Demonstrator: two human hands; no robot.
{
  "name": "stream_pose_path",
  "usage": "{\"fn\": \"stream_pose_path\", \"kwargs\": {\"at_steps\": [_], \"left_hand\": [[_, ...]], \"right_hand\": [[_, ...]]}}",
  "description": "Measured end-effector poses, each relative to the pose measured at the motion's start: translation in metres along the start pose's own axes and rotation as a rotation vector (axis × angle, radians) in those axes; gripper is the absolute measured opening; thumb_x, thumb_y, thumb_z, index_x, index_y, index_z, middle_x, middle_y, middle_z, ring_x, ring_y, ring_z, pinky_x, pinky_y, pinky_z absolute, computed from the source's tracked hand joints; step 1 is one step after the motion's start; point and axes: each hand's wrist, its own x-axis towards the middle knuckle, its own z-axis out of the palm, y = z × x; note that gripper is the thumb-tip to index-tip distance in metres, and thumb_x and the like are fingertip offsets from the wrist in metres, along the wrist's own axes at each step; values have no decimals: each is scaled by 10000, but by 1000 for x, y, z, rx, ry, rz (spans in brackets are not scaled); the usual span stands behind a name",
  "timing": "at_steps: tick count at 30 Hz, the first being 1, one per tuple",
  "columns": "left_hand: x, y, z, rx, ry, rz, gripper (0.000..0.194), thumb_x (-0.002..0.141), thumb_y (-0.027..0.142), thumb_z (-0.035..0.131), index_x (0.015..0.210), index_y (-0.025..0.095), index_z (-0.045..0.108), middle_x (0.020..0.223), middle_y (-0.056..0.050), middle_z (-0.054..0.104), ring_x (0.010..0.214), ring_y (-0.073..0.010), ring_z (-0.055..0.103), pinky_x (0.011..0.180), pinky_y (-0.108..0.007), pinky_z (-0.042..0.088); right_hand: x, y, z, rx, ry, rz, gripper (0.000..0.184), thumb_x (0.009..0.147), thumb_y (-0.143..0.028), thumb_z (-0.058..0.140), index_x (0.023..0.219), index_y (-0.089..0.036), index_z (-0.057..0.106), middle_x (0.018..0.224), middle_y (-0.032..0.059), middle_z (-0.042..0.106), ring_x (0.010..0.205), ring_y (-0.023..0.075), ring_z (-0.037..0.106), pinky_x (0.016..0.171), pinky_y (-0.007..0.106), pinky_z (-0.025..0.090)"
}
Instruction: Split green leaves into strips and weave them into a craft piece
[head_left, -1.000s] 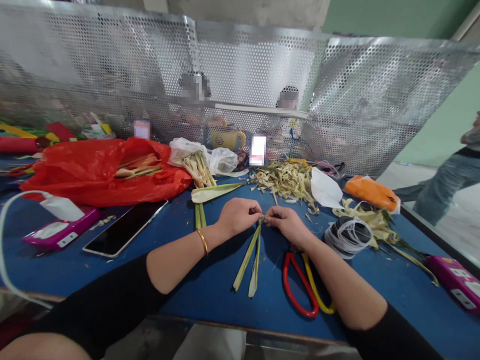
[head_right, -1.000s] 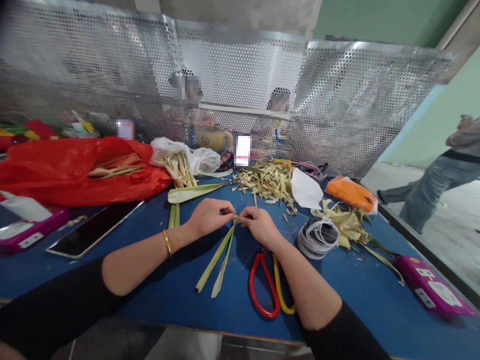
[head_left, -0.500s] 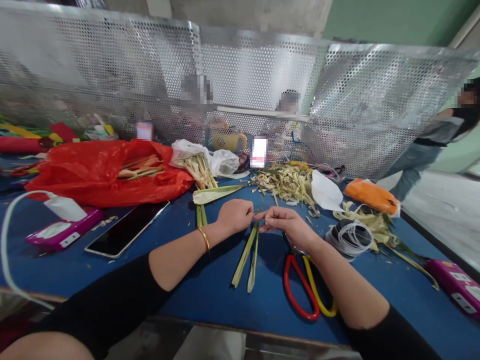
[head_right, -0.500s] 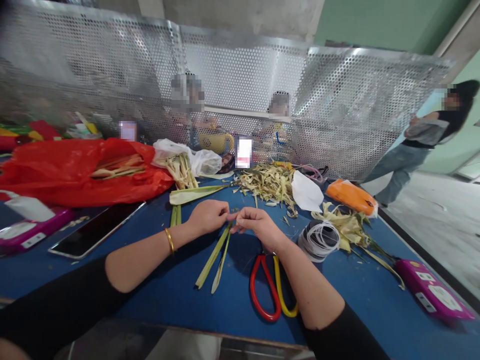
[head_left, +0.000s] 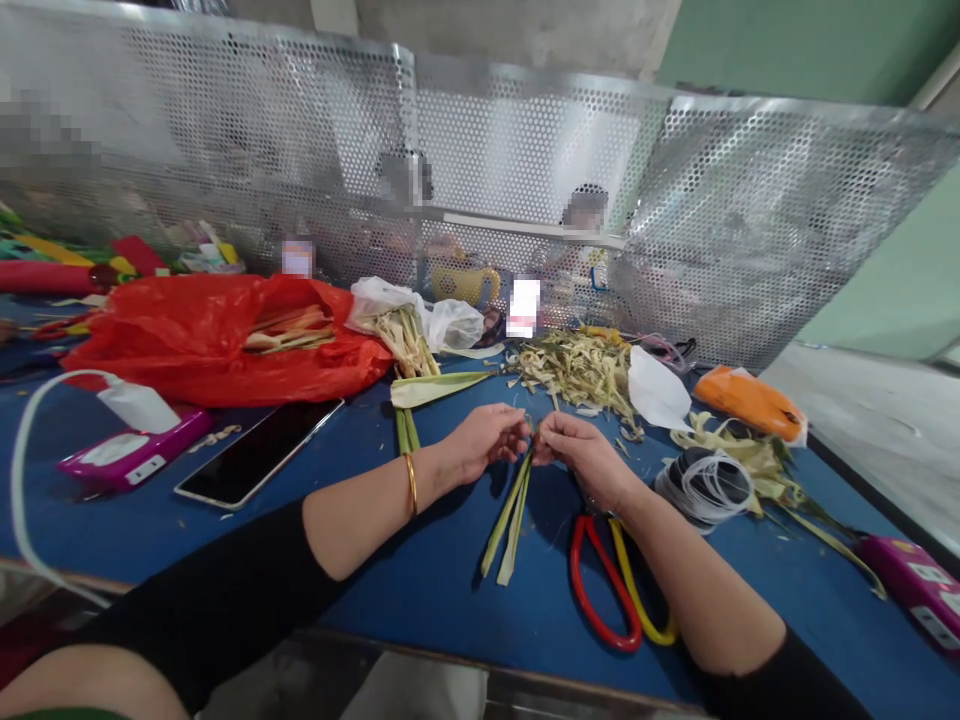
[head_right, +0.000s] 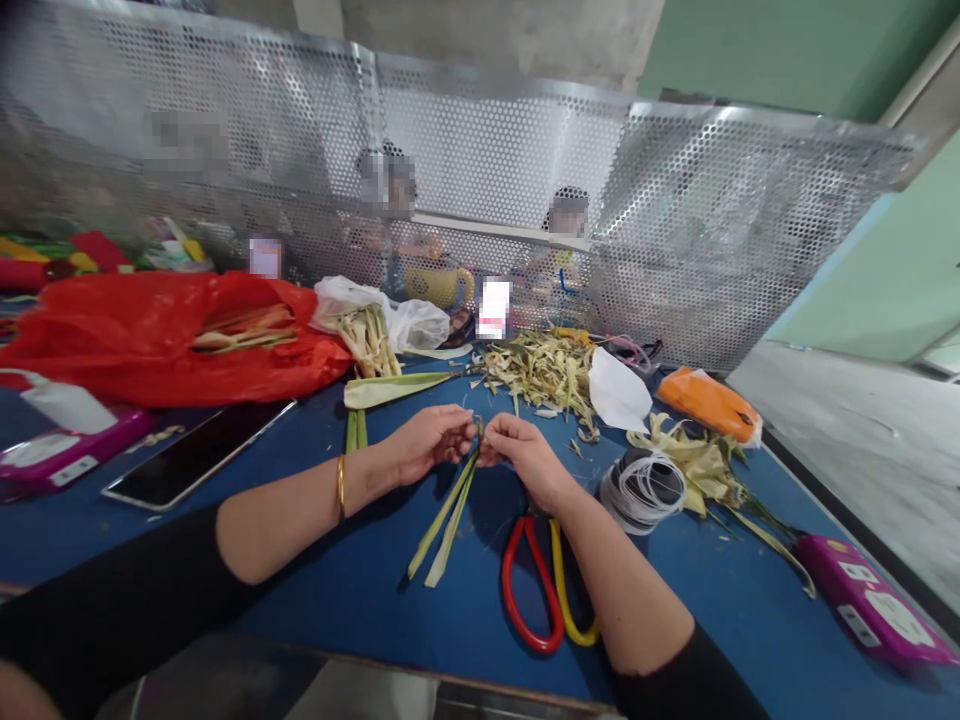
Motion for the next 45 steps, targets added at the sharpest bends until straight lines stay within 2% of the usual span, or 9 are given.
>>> {"fn": "stream_pose_path", "kwargs": {"at_steps": [6,12,18,24,29,33,36,39,45], "left_hand": [[2,-4,1,382,3,155,222,882,192,470,664,174,427,509,72,472,379,-48,440,410,-168,380],[4,-5,-1,545,50,185,178,846,163,472,672,174,436,509,76,472,383,-51,448,414,-166,397],[6,-4,-8,443,28,112,173,819,196,548,656,144,526,535,35,556,411,-56,493,428,-168,413],[3,-2,-8,383,37,32,145,740,196,628,620,114,636,580,-19,628,444,-64,521,463,-183,436],[3,-4,-8,496,-52,129,185,730,213,596,563,133,607,518,14,564,449,-62,494,446,-166,401],[6,-7,-11,600,-136,148,182,726,261,600,589,143,625,511,21,551,443,-66,472,434,-172,381],[4,-6,-10,585,-179,128,176,725,275,597,618,141,640,523,22,553,449,-65,466,442,-177,375],[1,-1,-8,512,-232,81,173,710,290,617,638,135,646,570,10,581,492,-70,491,477,-185,387],[-2,1,-7,504,-269,66,184,668,309,678,681,126,668,551,16,562,506,-77,484,503,-202,390]], "right_hand": [[-1,-5,2,-201,0,-60,213,756,-321,599,641,-205,463,601,-45,502,584,118,521,629,264,421],[0,1,2,-292,11,-40,177,763,-283,562,637,-209,462,568,-44,514,561,119,502,602,256,402],[1,0,-4,-222,-5,-13,186,754,-364,592,703,-192,545,675,-4,581,628,134,529,616,263,397],[1,-6,-9,-394,42,-252,203,783,-318,594,623,-204,541,861,53,590,970,214,542,838,341,410],[2,0,-6,-505,39,-315,201,803,-292,583,625,-205,551,870,64,579,1065,232,526,846,347,414],[3,1,-5,-439,40,-251,199,780,-318,591,617,-205,576,790,51,577,1011,227,551,796,325,433],[3,1,-5,-317,35,-144,195,749,-344,604,628,-191,591,732,28,582,787,178,576,701,298,442],[3,4,-4,-193,64,-17,189,710,-353,625,656,-175,596,678,5,601,592,115,514,613,267,418],[4,8,-1,-108,146,32,193,648,-338,679,657,-159,610,584,-18,588,538,97,491,551,238,382]]}}
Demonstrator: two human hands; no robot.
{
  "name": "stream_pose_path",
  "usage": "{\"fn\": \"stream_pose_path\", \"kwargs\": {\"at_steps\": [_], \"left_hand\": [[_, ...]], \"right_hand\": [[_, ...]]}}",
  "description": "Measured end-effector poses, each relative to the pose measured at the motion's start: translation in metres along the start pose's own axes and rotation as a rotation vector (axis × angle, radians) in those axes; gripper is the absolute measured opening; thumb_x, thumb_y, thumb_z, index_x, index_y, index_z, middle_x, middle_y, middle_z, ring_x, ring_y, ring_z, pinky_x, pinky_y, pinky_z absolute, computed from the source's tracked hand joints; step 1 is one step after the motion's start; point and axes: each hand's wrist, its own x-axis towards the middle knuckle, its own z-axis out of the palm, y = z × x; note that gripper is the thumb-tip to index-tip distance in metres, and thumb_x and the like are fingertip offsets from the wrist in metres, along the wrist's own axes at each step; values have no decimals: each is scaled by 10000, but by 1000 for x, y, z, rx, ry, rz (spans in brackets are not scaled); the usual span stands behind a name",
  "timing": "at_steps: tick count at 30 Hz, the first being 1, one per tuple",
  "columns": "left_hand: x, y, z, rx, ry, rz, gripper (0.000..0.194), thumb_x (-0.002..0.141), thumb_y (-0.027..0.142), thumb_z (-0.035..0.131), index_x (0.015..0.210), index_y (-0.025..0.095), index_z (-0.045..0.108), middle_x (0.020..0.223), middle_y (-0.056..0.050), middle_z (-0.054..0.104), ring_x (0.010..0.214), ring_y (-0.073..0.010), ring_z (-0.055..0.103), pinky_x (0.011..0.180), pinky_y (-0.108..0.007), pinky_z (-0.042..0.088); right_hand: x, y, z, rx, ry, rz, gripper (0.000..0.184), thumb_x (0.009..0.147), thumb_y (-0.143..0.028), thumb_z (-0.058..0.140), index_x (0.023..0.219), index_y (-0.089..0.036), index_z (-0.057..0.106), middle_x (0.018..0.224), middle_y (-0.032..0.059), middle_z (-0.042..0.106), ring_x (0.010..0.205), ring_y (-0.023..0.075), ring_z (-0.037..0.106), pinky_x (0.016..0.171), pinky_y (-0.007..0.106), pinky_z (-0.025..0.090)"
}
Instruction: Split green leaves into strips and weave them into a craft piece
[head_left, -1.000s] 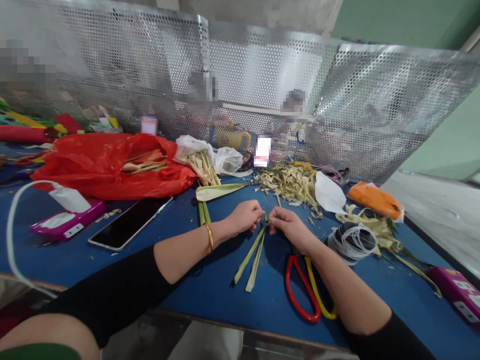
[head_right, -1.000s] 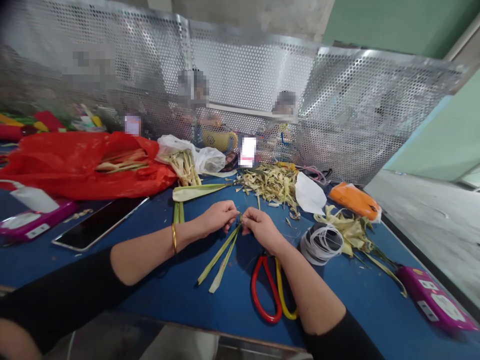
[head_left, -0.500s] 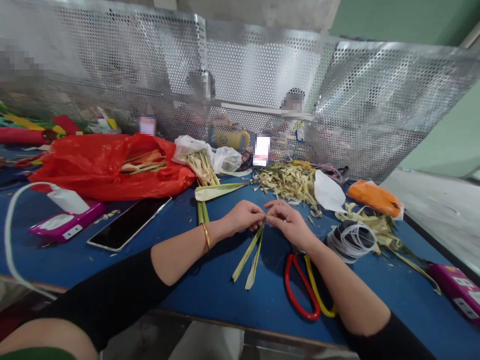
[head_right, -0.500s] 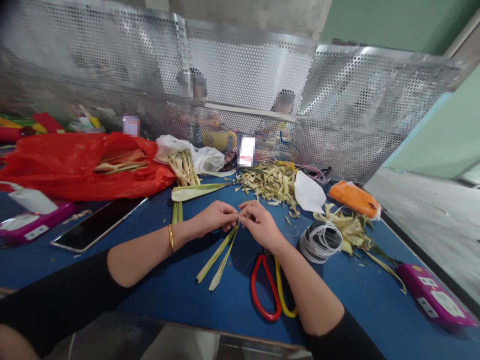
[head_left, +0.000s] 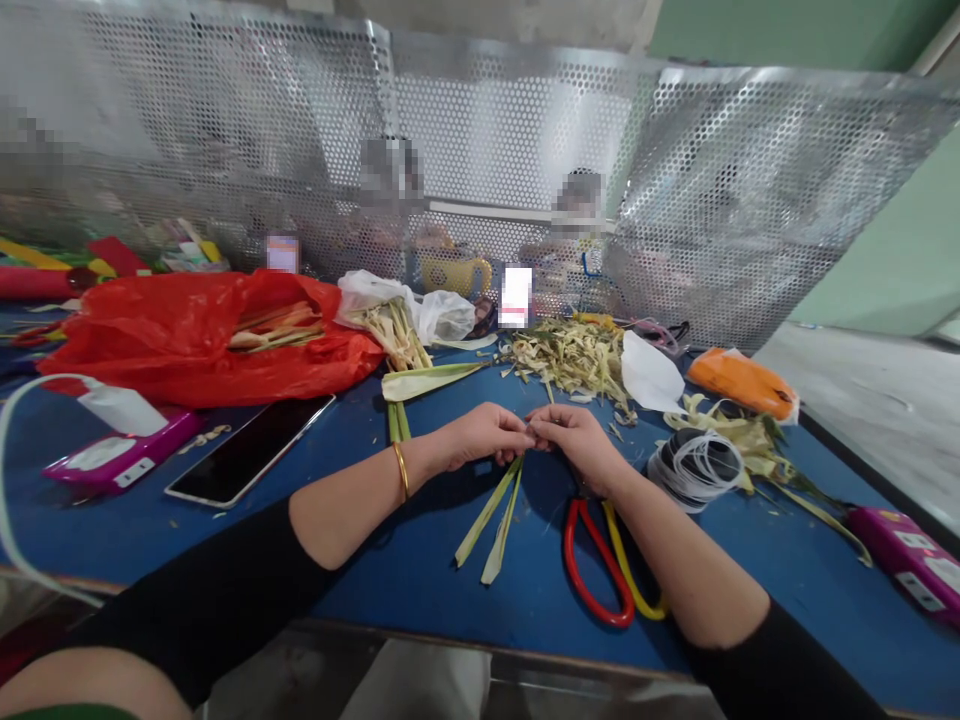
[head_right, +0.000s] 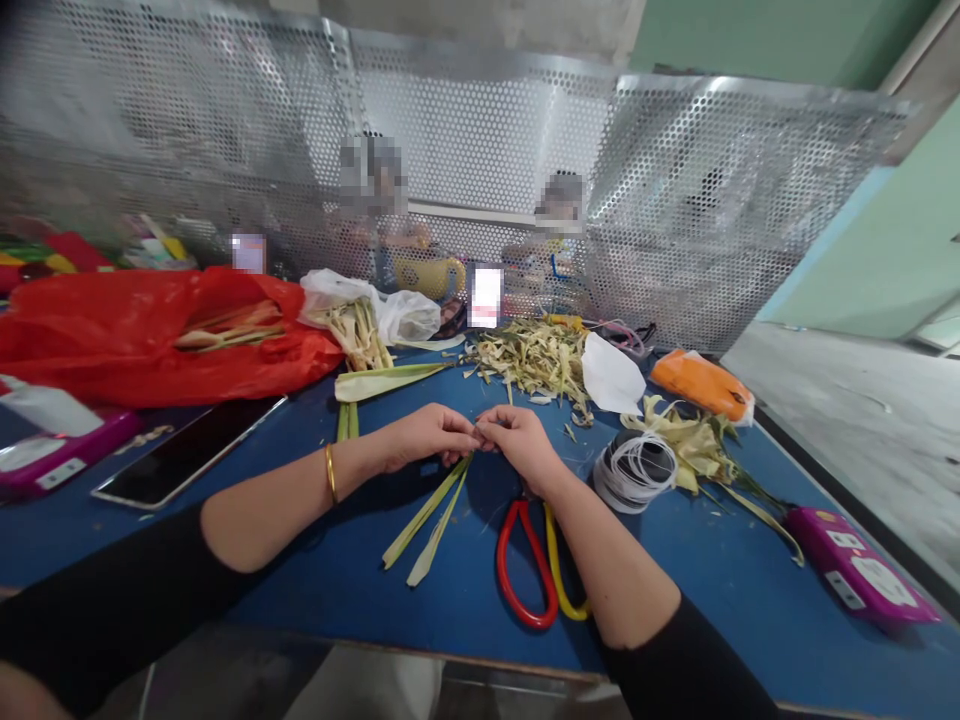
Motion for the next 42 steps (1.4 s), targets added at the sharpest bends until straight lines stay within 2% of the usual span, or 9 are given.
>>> {"fn": "stream_pose_path", "kwargs": {"at_steps": [5,7,10,12,17,22,28,33,42], "left_hand": [[3,-5,2,-67,103,-6,198,698,326,651,665,130,650,551,22,541,484,-66,460,475,-195,357],[4,-6,1,-116,117,-26,195,690,322,657,698,128,662,560,26,533,490,-63,455,476,-191,350],[4,-6,-1,-153,120,-45,208,690,330,666,717,123,666,571,26,526,499,-58,448,478,-186,336],[5,-7,-3,-170,105,-44,219,697,341,670,723,124,663,574,24,525,500,-55,442,473,-184,317],[6,-9,-4,-214,83,-52,249,705,377,679,744,132,661,568,35,502,488,-45,413,460,-176,275],[6,-8,-4,-225,73,-50,246,699,376,692,715,132,661,552,42,492,483,-38,399,464,-173,275],[6,-7,0,-224,193,-73,229,665,346,726,743,132,698,632,-4,611,484,-46,441,441,-184,279],[6,-8,1,-195,260,-77,209,637,316,750,731,134,706,696,-44,681,484,-54,468,435,-188,295],[1,1,-1,-29,279,-61,154,628,228,723,753,141,738,493,17,569,453,-66,452,425,-189,278]], "right_hand": [[0,-4,-4,-50,25,-18,195,699,-313,628,818,-161,653,647,-14,617,564,109,530,573,241,411],[0,-5,-9,-190,39,-23,194,697,-253,609,863,-173,666,720,-5,641,572,112,536,574,245,412],[1,-5,-15,-500,27,-95,134,648,-181,650,770,-186,704,756,7,645,616,124,530,596,248,400],[2,-2,-15,-609,25,-152,104,631,-184,692,731,-193,717,734,4,626,635,130,520,603,248,389],[4,7,-6,-550,64,-189,101,633,-219,727,717,-179,688,713,-10,588,636,127,509,595,242,380],[5,10,-3,-532,49,-202,162,687,-270,699,593,-174,609,632,-24,533,603,119,487,575,240,358],[5,3,-12,-595,70,-180,145,703,-234,683,589,-177,616,630,-18,550,613,127,489,580,243,349],[2,-3,-17,-656,59,-232,125,721,-219,676,608,-183,634,661,-9,562,646,135,516,604,243,367],[-2,-11,-16,-665,-196,-230,78,716,-167,663,640,-181,647,681,-20,561,645,115,522,634,228,386]]}}
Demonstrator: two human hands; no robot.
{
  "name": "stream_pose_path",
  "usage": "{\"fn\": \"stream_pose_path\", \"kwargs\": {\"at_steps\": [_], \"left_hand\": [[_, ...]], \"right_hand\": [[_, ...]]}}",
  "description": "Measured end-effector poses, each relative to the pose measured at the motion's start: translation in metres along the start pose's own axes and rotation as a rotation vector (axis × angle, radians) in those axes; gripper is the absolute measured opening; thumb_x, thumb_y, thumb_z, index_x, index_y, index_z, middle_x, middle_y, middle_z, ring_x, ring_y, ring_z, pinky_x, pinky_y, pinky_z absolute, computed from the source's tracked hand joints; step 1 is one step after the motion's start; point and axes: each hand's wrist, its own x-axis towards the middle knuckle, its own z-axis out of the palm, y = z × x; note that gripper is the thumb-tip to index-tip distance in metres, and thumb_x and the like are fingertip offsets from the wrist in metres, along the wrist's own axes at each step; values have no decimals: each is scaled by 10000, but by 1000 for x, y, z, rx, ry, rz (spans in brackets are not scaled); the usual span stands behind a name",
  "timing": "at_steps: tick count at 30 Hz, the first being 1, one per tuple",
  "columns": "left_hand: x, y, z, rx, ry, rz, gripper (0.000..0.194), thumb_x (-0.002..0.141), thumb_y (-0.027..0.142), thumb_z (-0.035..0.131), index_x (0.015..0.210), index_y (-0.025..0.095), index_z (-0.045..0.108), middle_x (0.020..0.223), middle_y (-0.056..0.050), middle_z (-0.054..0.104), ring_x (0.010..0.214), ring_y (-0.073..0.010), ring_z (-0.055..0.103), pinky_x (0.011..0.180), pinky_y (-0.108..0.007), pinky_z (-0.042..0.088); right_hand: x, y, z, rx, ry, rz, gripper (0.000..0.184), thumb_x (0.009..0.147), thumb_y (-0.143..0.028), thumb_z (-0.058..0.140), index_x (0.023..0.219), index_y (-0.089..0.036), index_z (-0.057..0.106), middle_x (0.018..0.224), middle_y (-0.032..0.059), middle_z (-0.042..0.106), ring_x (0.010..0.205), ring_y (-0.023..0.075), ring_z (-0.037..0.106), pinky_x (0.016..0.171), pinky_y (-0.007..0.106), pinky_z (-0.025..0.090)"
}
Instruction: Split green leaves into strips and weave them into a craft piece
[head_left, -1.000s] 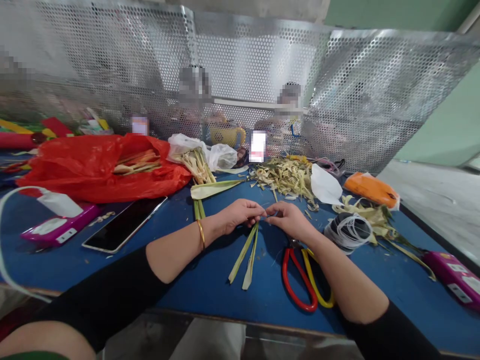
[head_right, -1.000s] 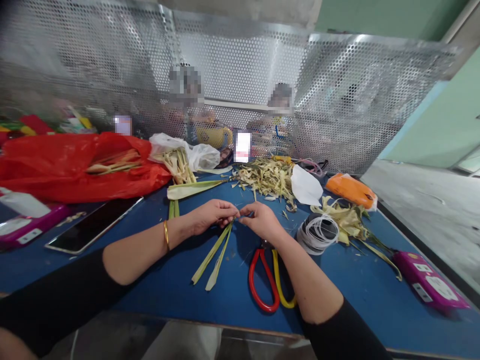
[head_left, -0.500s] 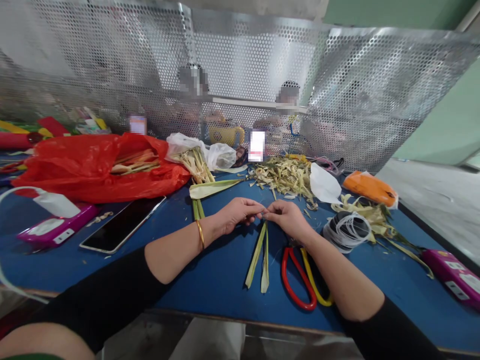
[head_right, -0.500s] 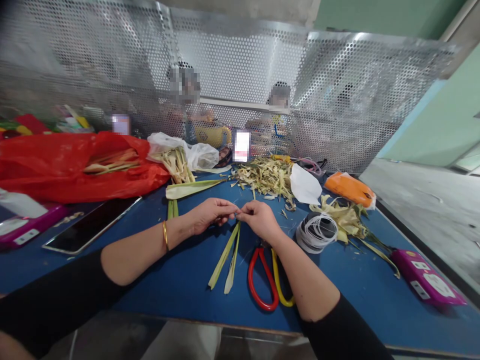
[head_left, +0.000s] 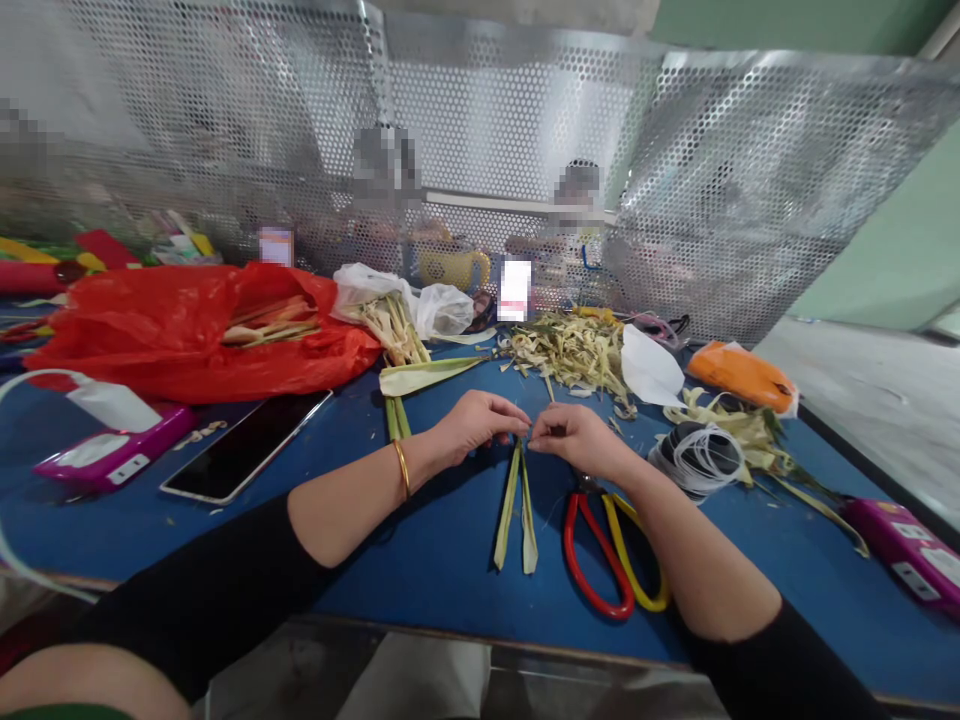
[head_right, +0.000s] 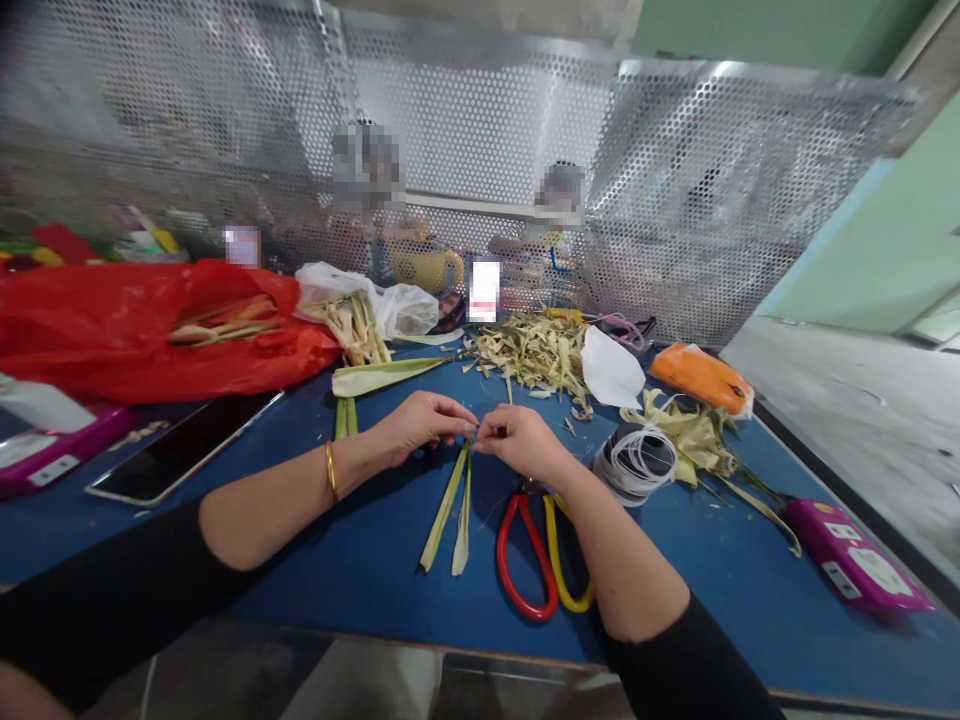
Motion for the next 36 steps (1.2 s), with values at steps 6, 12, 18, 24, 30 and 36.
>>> {"fn": "stream_pose_path", "kwargs": {"at_steps": [6,12,18,24,30,36], "left_hand": [[0,2,-2,66,-39,102,155,618,247,724,735,146,725,565,-2,624,490,-83,513,425,-185,299],[0,4,-2,66,-9,124,145,614,240,731,715,136,720,563,-14,634,482,-83,518,422,-177,317],[4,-1,-2,125,22,193,105,629,221,720,702,146,728,583,-18,662,505,-94,554,506,-199,424],[5,-2,-3,141,-33,280,114,642,178,671,732,143,733,652,-31,698,558,-112,593,570,-217,467],[6,-3,-3,105,-63,343,199,630,176,685,818,143,742,772,-41,729,716,-146,649,680,-235,497],[4,0,-4,182,-46,366,217,663,202,672,861,148,741,726,-33,722,667,-144,638,648,-231,476]], "right_hand": [[0,3,-3,-88,32,62,101,738,-176,622,640,-167,641,674,-14,579,651,123,521,621,232,367],[0,0,-3,-92,-16,46,76,719,-158,623,652,-171,655,680,-14,592,652,122,530,632,230,378],[-2,-1,-5,-33,-74,43,71,708,-178,623,645,-179,655,665,-14,602,641,130,548,613,235,395],[-1,2,-1,149,128,55,244,745,-175,559,971,-186,649,892,23,641,643,125,560,629,259,441],[3,8,10,142,94,-114,183,720,-109,562,854,-175,668,965,61,607,889,182,578,793,303,451],[2,10,9,199,16,-18,125,721,-115,558,783,-170,652,862,25,635,812,166,587,758,285,447]]}}
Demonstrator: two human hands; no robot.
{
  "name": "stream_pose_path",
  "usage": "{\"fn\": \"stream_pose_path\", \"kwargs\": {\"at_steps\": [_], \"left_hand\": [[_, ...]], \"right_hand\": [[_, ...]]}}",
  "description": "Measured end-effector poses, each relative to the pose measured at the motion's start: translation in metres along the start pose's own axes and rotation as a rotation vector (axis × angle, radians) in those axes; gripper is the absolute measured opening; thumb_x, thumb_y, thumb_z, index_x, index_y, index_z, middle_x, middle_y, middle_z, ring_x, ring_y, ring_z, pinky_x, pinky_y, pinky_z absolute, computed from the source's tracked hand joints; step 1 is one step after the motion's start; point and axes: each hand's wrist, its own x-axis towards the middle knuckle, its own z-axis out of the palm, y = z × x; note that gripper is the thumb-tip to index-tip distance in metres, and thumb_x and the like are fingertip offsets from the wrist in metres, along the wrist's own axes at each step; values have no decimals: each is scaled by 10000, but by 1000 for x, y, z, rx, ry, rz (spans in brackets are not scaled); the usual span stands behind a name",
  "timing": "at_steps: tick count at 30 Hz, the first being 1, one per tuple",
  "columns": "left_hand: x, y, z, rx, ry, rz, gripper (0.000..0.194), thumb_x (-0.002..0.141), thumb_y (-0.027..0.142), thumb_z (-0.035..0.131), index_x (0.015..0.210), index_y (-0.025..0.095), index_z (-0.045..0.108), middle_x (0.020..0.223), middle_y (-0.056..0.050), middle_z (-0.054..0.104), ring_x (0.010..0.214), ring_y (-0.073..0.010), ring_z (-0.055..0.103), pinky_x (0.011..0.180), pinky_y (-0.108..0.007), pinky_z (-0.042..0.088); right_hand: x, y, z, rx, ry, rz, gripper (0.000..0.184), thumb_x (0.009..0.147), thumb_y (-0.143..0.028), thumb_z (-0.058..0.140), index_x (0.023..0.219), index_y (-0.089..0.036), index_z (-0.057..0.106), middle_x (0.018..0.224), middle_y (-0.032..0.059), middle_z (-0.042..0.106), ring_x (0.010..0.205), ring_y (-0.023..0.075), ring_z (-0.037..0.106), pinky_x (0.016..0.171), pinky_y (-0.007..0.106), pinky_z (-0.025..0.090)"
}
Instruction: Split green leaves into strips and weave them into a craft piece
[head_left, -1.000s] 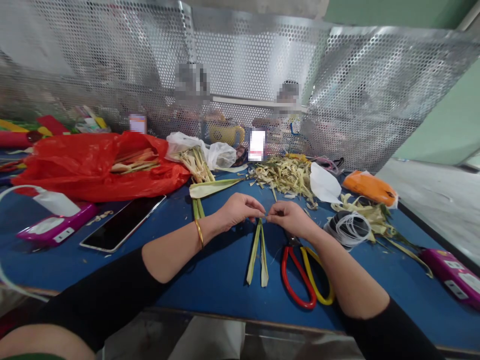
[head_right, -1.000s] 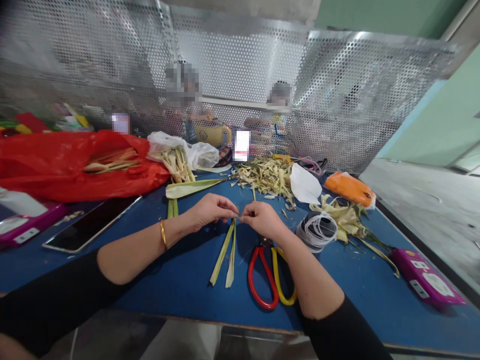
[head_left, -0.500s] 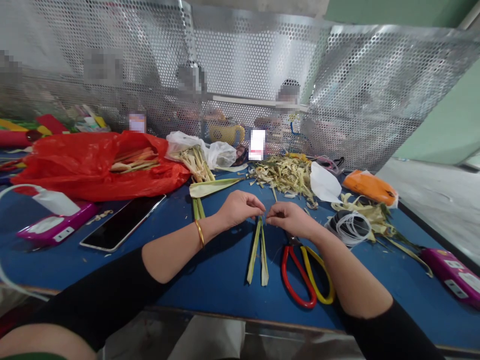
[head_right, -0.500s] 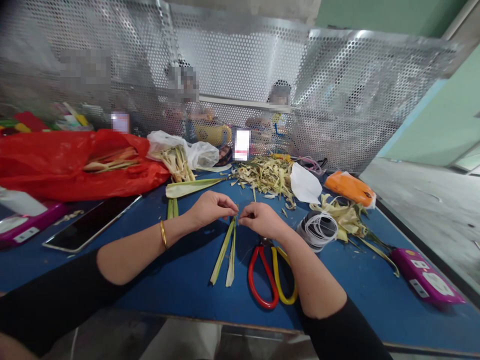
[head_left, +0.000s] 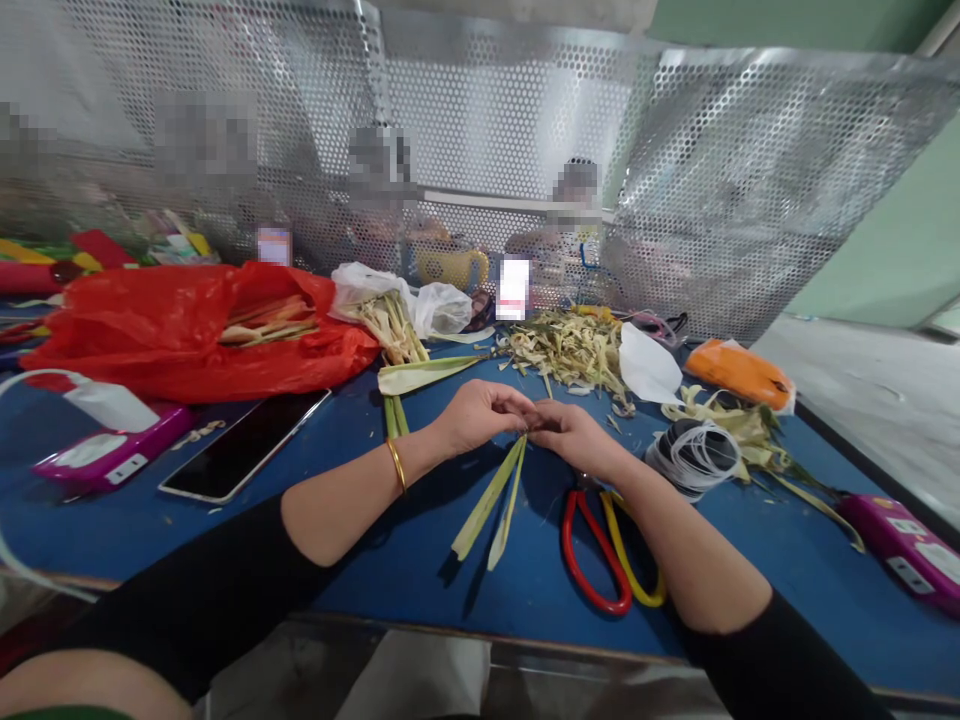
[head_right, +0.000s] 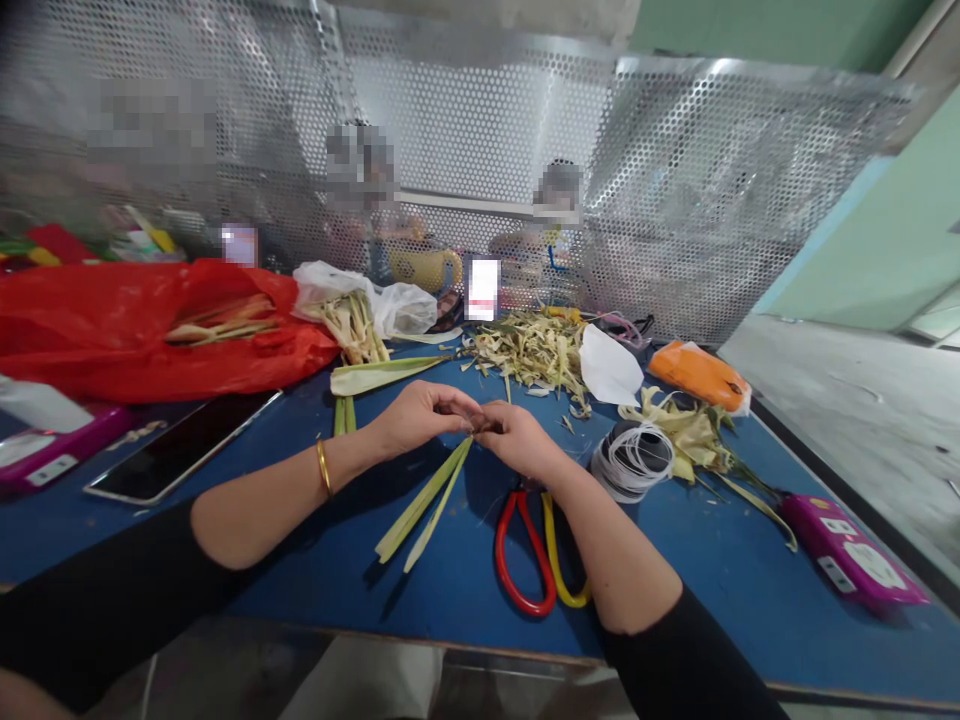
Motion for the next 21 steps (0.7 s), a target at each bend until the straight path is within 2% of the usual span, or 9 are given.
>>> {"fn": "stream_pose_path", "kwargs": {"at_steps": [4,11,16,19,21], "left_hand": [[0,1,-1,150,46,21,259,680,164,638,922,165,731,656,3,699,612,-127,613,618,-213,444],[-3,-1,0,512,123,78,295,707,169,579,958,205,731,709,0,716,705,-160,633,654,-227,413],[-6,-3,4,559,160,83,213,740,203,576,868,217,745,775,-10,738,745,-166,649,640,-225,396],[-7,-3,5,578,192,95,196,772,218,568,845,231,749,825,-10,745,777,-167,654,672,-229,396],[-8,-2,5,594,210,95,186,794,251,570,848,241,747,844,-9,744,790,-168,652,687,-233,396]], "right_hand": [[-1,-3,0,8,9,70,135,728,-139,555,797,-167,668,864,28,674,806,168,603,752,280,451],[0,-7,0,-70,74,74,139,748,-170,547,753,-183,686,814,24,682,771,166,608,721,271,451],[0,-8,2,-80,101,15,139,760,-189,545,697,-181,670,796,30,664,784,168,605,753,279,439],[1,-6,5,-76,165,83,107,751,-236,573,713,-185,659,729,14,646,700,156,575,674,269,435],[1,-5,7,4,207,127,128,731,-248,596,820,-186,663,735,3,650,683,150,571,645,258,438]]}}
